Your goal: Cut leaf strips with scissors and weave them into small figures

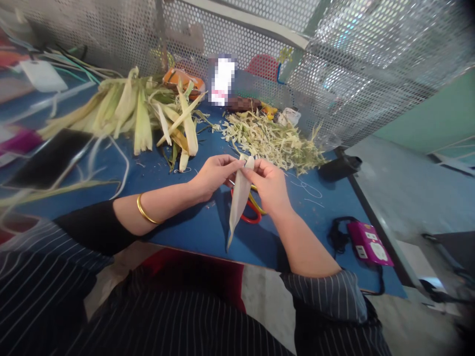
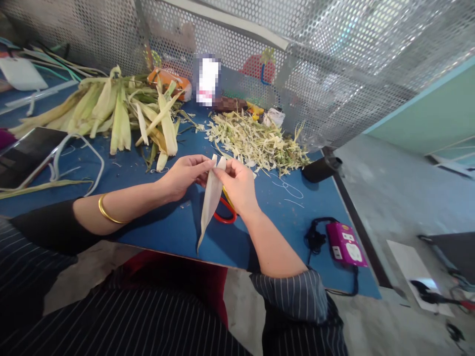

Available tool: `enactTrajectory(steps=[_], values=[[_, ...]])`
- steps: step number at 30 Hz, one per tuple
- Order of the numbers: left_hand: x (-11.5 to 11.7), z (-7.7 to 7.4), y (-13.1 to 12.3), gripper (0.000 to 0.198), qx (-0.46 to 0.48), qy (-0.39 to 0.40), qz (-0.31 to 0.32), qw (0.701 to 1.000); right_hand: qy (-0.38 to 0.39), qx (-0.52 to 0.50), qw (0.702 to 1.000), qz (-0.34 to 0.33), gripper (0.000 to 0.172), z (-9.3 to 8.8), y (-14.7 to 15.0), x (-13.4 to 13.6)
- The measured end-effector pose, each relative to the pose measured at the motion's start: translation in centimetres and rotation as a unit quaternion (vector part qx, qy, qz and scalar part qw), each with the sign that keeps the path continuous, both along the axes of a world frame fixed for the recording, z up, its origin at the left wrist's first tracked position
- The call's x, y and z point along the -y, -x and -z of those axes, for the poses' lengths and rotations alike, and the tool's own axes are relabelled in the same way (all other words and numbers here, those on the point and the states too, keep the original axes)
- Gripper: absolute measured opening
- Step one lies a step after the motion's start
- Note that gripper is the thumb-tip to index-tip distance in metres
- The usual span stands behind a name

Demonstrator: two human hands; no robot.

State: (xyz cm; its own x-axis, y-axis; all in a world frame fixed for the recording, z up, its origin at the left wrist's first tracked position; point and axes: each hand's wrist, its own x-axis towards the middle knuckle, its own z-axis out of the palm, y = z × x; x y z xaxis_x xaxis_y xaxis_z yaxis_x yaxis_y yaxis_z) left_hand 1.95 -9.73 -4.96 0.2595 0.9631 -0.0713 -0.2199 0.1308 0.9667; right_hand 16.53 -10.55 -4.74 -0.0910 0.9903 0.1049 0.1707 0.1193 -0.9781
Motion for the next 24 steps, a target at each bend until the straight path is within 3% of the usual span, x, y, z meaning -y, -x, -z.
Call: enactTrajectory(steps=[5,10,19,24], values=[[0.0,0.1,-0.1,0.017,-0.001,0.014,-0.020,1.000,-0.034,0.041,0.999,-0.009,0.018,-0.1,0.0,0.2],[0.0,0.1,-0.1,0.019,0.003,0.030,-0.026,0.999,-0.133,0.122,0.982,0.045,0.015,-0.6,0.3,0.8],[-1.1,0.9,0.1,0.019,-0.005,0.045,-0.063,0.997,-0.340,0.257,0.902,0.069,0.007,-1.8,0.5,3.5],[-1.6,1.3,0.0,0.018,-0.016,0.029,-0.086,0.996,-0.431,0.268,0.860,0.054,0.006,-2.5,0.6,5.9]])
